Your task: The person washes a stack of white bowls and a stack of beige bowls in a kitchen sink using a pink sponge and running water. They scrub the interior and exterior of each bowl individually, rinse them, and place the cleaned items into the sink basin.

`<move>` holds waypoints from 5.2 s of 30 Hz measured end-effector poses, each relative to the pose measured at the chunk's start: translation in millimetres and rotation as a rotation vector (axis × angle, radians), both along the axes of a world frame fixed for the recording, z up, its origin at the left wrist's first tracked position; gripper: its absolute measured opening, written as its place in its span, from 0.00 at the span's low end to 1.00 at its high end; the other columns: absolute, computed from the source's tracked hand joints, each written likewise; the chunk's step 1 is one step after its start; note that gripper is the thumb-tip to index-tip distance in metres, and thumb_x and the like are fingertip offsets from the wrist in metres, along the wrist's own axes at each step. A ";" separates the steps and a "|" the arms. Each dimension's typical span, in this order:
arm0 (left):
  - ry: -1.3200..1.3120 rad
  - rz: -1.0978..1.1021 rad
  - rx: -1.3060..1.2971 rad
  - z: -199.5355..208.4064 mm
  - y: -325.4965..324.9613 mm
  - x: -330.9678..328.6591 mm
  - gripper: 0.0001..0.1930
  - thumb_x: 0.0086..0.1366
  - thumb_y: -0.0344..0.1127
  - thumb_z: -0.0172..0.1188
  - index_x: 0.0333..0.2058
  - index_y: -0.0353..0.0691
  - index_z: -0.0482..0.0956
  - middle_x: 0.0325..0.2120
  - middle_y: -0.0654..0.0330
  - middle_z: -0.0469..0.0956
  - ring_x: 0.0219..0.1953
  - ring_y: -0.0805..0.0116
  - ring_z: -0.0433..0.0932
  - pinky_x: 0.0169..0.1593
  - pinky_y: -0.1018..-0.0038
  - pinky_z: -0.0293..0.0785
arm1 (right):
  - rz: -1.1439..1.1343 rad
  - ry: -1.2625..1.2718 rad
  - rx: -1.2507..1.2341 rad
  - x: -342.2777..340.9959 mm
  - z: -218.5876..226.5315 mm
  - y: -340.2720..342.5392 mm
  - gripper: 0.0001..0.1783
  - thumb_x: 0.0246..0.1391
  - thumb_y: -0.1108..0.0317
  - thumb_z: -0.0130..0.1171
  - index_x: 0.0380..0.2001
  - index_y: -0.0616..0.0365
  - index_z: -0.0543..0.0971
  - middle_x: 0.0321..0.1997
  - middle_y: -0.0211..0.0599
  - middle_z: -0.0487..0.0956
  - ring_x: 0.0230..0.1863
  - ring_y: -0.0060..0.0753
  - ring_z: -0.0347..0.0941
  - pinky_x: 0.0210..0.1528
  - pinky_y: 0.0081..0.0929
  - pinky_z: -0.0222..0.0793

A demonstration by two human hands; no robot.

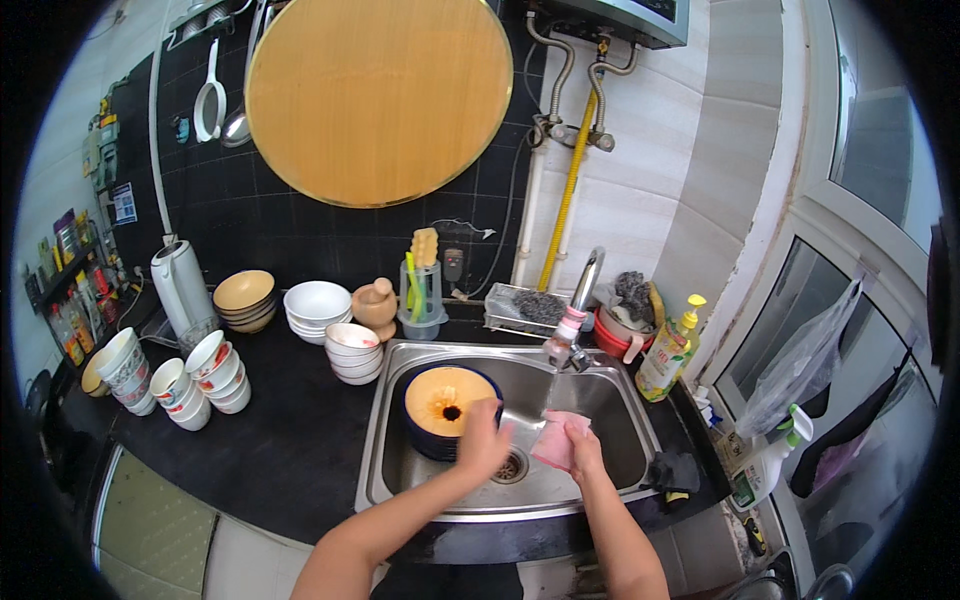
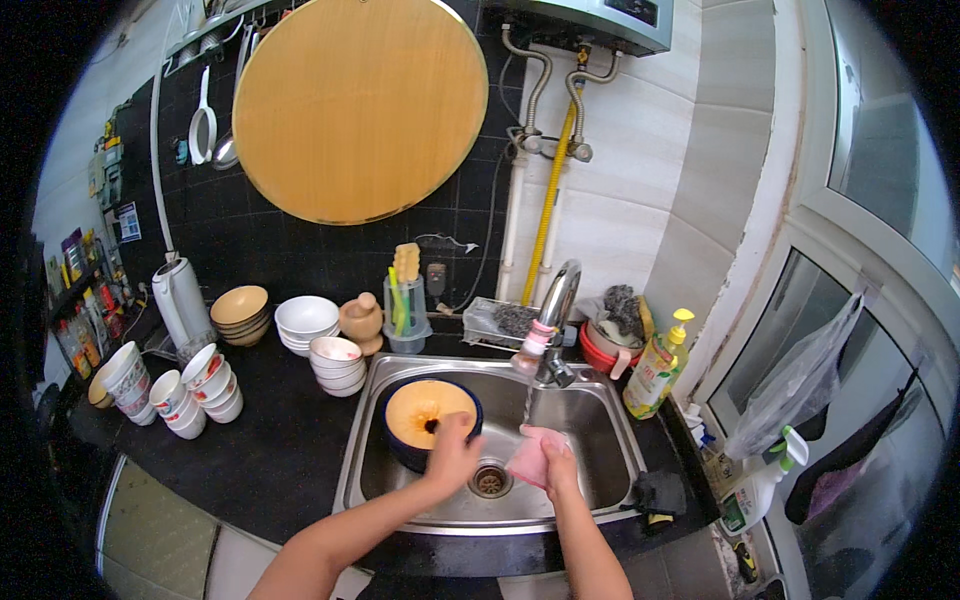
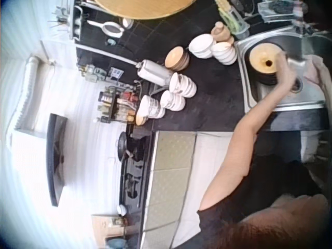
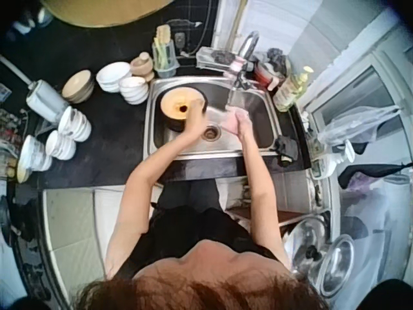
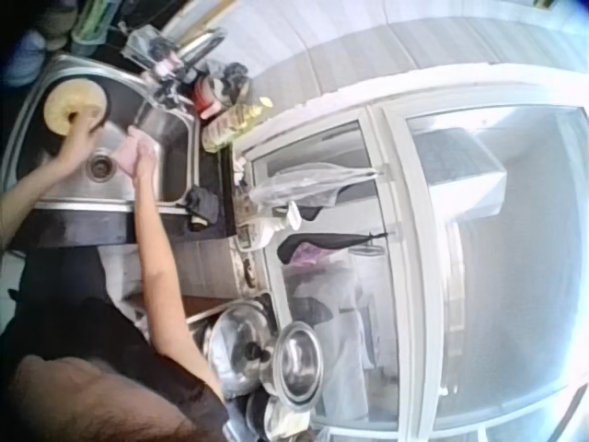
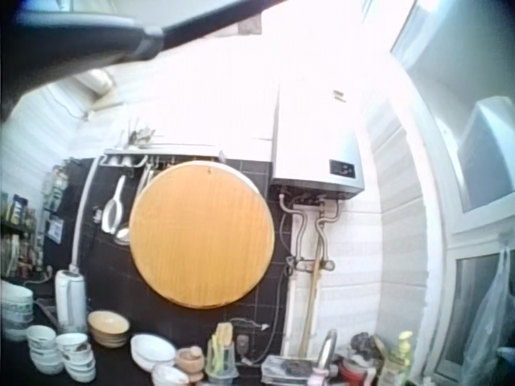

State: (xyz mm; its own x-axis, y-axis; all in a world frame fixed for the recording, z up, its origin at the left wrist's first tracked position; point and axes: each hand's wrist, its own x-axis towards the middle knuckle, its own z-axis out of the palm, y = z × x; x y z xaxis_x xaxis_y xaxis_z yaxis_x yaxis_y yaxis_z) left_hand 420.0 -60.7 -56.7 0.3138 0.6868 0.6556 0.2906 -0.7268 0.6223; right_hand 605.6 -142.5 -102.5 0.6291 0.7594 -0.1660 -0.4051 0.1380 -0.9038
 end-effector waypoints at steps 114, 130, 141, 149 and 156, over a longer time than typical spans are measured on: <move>-0.922 -0.720 -1.366 -35.5 20.4 -93.5 0.24 0.62 0.47 0.44 0.52 0.40 0.64 0.49 0.58 0.70 0.51 0.64 0.68 0.55 0.69 0.62 | -0.009 -2.126 0.058 -146.4 112.7 78.8 0.05 0.45 0.67 0.50 0.29 0.51 0.70 0.37 0.37 0.70 0.41 0.40 0.67 0.40 0.37 0.59; -0.822 -0.562 -1.253 -53.7 25.0 -90.1 0.25 0.54 0.41 0.48 0.50 0.35 0.65 0.48 0.56 0.69 0.51 0.61 0.68 0.55 0.66 0.61 | -0.257 -1.844 -0.271 -113.0 95.5 78.6 0.14 0.41 0.68 0.54 0.34 0.58 0.71 0.30 0.38 0.70 0.35 0.43 0.67 0.35 0.38 0.63; -0.885 -0.520 -1.123 -43.8 19.3 -94.2 0.24 0.53 0.39 0.49 0.48 0.33 0.65 0.46 0.56 0.70 0.49 0.63 0.69 0.53 0.69 0.63 | -0.256 -1.769 -0.241 -114.9 103.4 80.7 0.09 0.40 0.66 0.56 0.27 0.55 0.70 0.30 0.40 0.70 0.36 0.44 0.68 0.34 0.39 0.67; -0.908 -0.508 -1.008 -39.6 21.1 -93.7 0.28 0.51 0.35 0.48 0.53 0.34 0.60 0.48 0.54 0.67 0.51 0.63 0.66 0.55 0.72 0.59 | -0.116 -1.382 -0.565 -107.4 64.8 37.8 0.12 0.38 0.62 0.57 0.26 0.56 0.70 0.30 0.46 0.72 0.35 0.53 0.71 0.36 0.43 0.69; -0.789 -0.593 -1.047 -41.6 18.3 -91.8 0.30 0.51 0.33 0.48 0.55 0.33 0.59 0.49 0.54 0.67 0.52 0.63 0.65 0.56 0.72 0.57 | -0.274 -1.654 -0.253 -114.8 101.6 69.9 0.10 0.39 0.65 0.57 0.27 0.56 0.70 0.31 0.44 0.70 0.36 0.50 0.69 0.34 0.44 0.69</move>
State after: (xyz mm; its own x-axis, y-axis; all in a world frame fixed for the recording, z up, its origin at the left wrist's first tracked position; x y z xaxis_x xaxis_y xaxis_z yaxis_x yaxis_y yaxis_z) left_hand 328.2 -42.4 -98.4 0.5186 0.8518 0.0748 -0.5532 0.2676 0.7889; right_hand 490.8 -72.6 -0.8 0.3398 0.6660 0.6640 0.9353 -0.1653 -0.3129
